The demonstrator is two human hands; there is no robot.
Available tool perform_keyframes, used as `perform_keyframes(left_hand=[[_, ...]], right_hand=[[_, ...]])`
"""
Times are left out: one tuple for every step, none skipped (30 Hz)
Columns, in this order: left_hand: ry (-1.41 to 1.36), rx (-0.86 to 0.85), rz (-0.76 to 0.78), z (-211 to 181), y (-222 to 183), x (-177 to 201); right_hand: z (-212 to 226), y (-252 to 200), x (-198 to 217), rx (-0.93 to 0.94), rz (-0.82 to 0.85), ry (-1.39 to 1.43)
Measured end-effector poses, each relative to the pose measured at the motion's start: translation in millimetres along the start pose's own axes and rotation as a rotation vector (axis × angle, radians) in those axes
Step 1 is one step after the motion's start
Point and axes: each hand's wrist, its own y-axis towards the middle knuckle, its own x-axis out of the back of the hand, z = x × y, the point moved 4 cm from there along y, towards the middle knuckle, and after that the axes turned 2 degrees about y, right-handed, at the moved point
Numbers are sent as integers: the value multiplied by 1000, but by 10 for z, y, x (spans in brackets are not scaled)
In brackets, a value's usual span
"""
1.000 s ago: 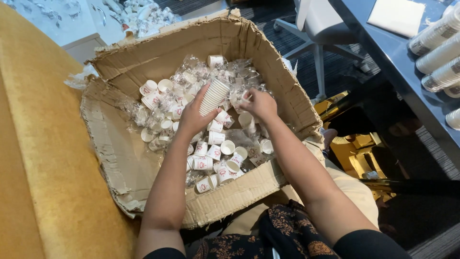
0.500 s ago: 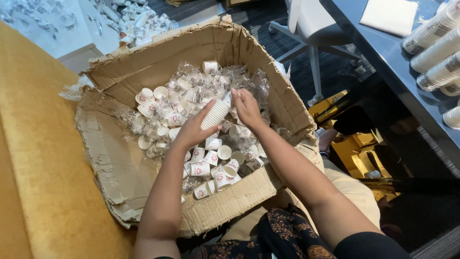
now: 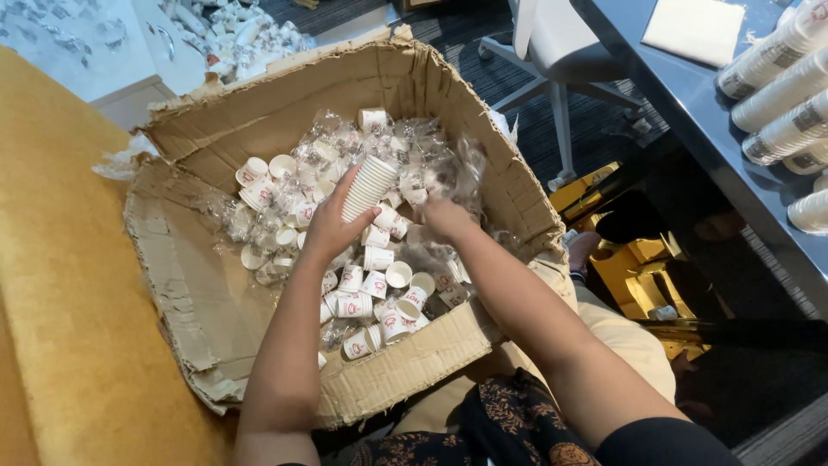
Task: Sorting and stacking paper cups from a large cardboard box onto a table.
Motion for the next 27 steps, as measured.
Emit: perform_keyframes(left_hand=[[-1,-1,-2,-1,10,-10],[11,-26,11,-7,-8,-26],[22,-51,23,-12,-27,-42],[22,-54,26,-56,-21,-40],[35,-7,67,-79,-15,-53],[49,43,108,-93,-32,-58],[50,45,111,-60,-33,-71],[67,36,108,-31,-29,-86],[85,28,105,-2,-23,-99],[83,31,107,13,-38,-105],[86,-24,89,2,-50,-104],[90,-86,72,-13,-28,-97],[91,-90,73,-33,1,-80],[98,-38,85,-27,3,-76],[106,13,97,-18,4,-73],[106,20,96,-19,-12,-60],[101,22,92,-26,-26,-49],[98,17,91,-42,-2,-39],[100,16,93,-34,-1,-35],[109,35,95,-20,-5,-38],[117,54,97,-7,-9,-40],[120,53,96,31,-5,-50],[112,-17,51,42,0,-42],[103,-85,3,56,-8,-38],[104,-83,1,11,-12,-23],[120,-4,58,-5,-4,-34],[135,75,115,-26,2,-45]], right_hand=[[-84,118,-177,0,-1,-2],[-151,217,-420,15,89,-139],[-224,313,-663,28,180,-278],[-142,262,-563,25,179,-276],[-88,213,-458,-50,178,-281],[-17,157,-371,-123,182,-287],[-17,210,-451,-123,183,-284],[9,274,-524,-34,193,-275],[37,335,-595,55,201,-265],[33,377,-652,55,204,-264],[18,422,-686,36,158,-372],[-2,488,-690,15,104,-480],[-86,548,-699,12,101,-479],[-170,599,-654,-25,-73,-320],[-264,639,-615,-63,-245,-159],[-153,450,-429,-59,-239,-159],[-21,263,-252,9,-206,-256],[93,86,-52,72,-177,-350],[134,19,59,72,-178,-348],[149,-59,196,24,-237,-225],[161,-140,331,-24,-295,-101],[153,-167,413,-23,-296,-99],[130,-236,587,-9,-556,136],[87,-327,738,6,-809,374],[60,-301,735,9,-808,374],[4,-328,778,92,-984,583],[-67,-360,809,180,-1155,794]])
